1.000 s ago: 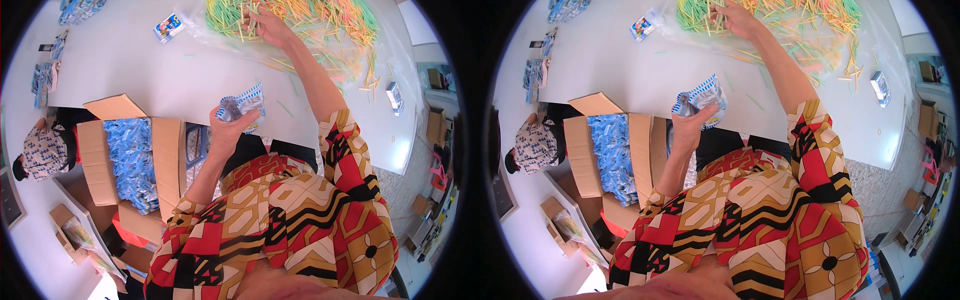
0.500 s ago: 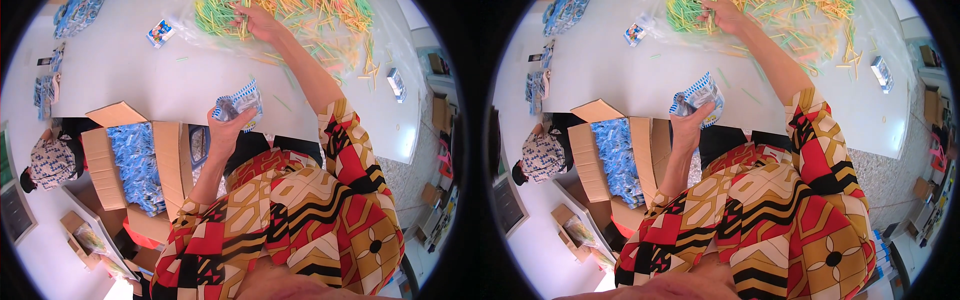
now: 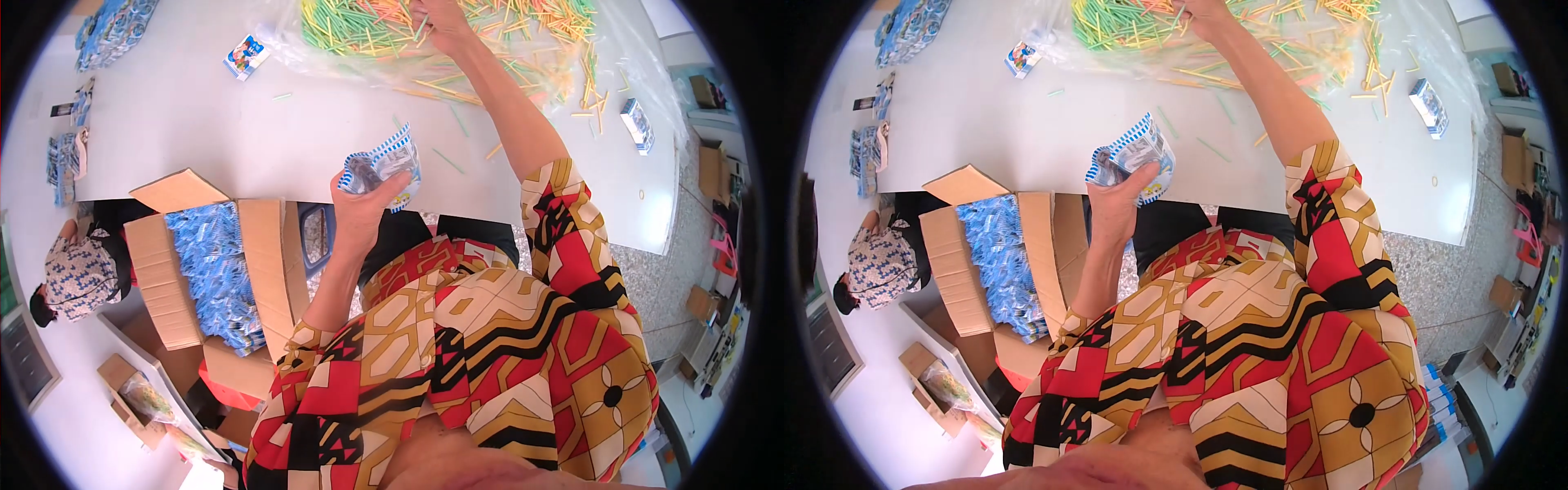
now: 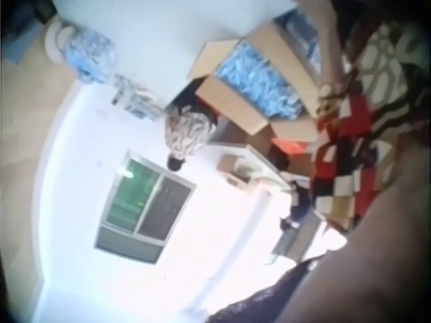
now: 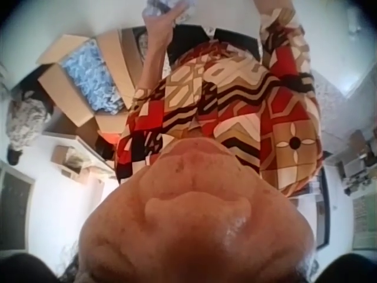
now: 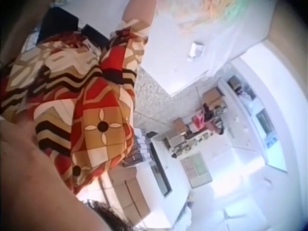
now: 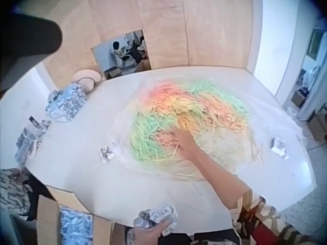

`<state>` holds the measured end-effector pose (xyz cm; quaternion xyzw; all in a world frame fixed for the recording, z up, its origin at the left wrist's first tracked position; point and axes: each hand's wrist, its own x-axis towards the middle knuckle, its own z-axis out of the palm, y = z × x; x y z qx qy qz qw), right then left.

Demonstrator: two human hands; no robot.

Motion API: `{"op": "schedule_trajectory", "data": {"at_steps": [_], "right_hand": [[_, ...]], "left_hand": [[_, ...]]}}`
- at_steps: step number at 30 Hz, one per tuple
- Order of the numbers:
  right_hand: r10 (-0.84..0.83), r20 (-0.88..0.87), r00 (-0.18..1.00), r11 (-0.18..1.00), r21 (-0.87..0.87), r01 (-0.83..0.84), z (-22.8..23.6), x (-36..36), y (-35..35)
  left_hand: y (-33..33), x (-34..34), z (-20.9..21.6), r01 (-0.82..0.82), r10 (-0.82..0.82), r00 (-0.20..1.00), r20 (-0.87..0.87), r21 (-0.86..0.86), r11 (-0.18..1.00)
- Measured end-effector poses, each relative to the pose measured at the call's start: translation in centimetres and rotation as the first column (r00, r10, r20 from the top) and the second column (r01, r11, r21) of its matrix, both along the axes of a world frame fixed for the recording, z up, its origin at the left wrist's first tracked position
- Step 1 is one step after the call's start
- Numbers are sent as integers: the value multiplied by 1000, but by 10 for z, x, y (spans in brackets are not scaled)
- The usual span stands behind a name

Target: Packaging colorful straws into small plastic bags and placing them into a cardboard box.

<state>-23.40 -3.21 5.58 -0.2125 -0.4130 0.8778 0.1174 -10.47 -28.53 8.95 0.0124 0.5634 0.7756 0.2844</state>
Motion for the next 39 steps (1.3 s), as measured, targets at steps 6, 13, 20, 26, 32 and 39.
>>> {"op": "schedule_trajectory", "data": {"at_steps": [6,13,20,26,32,39], "right_hand": [[154,-447,881,980,180,-81,-63,-3,45],[180,-283,942,955,280,-99,-22,4,-2],[147,-160,976,984,121,-129,-22,2,-6],[109,-194,975,993,-31,-117,-26,14,11],[90,-154,984,977,204,-58,50,99,5],[-82,-6,997,903,423,77,-30,168,-15]], "left_hand": [[13,4,5,69,-69,997,-22,-4,998],[5,3,3,14,-14,1000,-21,-17,1000],[3,3,-2,2,-2,1000,-4,-9,1000],[5,2,0,-18,18,999,-36,-4,1000],[8,0,5,-16,17,998,-65,9,1000],[21,10,0,55,-53,997,-47,38,998]]}}
